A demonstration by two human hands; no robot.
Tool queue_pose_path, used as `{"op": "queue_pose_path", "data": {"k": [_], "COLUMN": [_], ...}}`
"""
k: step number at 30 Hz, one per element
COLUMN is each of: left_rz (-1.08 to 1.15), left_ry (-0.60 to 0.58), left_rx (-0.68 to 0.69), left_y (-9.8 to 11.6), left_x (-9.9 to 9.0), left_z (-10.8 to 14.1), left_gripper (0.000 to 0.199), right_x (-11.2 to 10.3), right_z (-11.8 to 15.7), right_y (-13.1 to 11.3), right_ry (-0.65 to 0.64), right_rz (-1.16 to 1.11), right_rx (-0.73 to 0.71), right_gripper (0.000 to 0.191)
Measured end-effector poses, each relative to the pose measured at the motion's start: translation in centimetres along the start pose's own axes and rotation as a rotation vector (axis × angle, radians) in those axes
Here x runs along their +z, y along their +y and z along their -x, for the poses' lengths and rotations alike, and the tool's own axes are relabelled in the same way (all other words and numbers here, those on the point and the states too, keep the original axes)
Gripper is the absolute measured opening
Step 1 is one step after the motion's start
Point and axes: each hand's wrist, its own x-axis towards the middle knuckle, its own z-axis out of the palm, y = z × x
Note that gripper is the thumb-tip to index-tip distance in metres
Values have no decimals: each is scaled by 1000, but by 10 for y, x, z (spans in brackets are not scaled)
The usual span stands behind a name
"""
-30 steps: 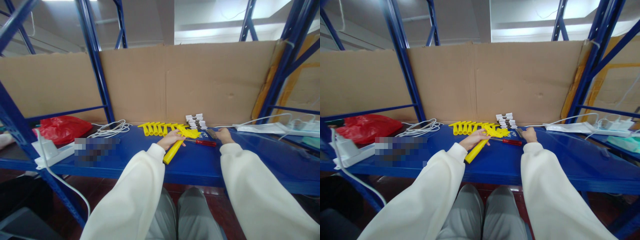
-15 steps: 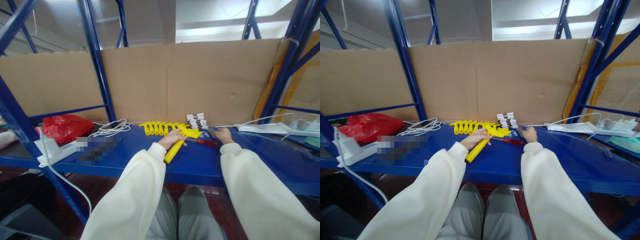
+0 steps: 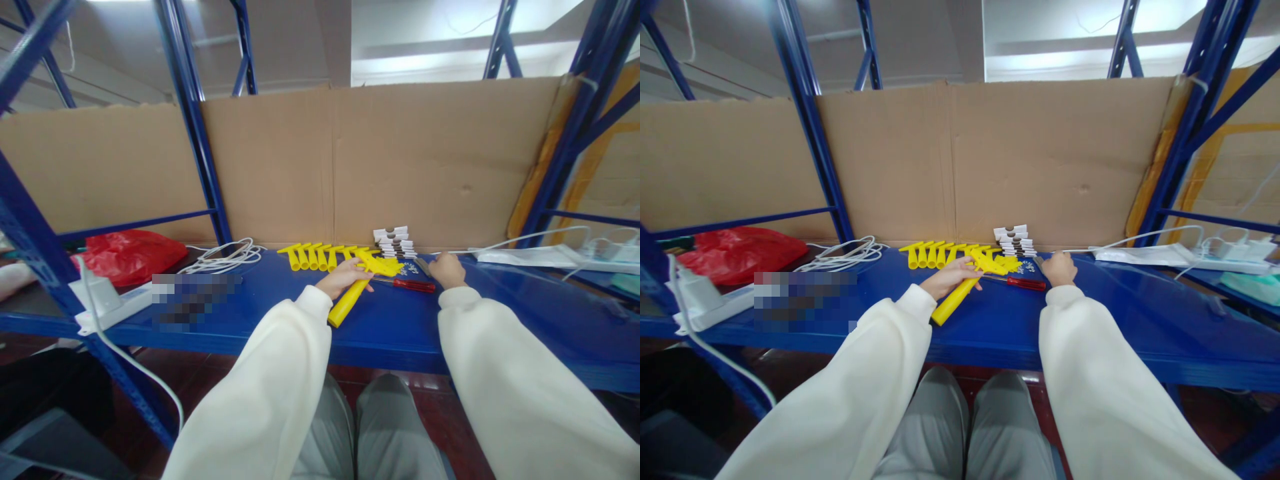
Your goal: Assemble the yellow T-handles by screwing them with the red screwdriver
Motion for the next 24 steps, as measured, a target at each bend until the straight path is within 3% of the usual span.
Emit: {"op": "queue_pose_path", "data": {"k": [3,6,9,12,17,24], "left_rz": [-8,-18,-8,6,-22,-7], "left_ry": [-4,-4,-6,-7,15,40], "left_rx": [1,4,27,51,24,16], "left_y": [-2,-4,-5,-5,-2,-1], "left_x": [-3,-6,-8,-7,-4,-3], "left_z": [-1,-2,-4,-5,-2,-1], "left_gripper": [32,33,37,38,35,31], "right_x": [-1,3,6,6,-1,-3], "right_z": [4,12,21,30,36,36], "right_y": [-21,-44,-56,-58,-58,-61], "right_ry": [-8,-239,-505,-631,-674,-628], "right_rz": [-45,-283,-454,-548,-614,-605], "right_rx": [-123,-321,-312,-255,-197,-94], "right_gripper": [23,21,25,30,34,20]}}
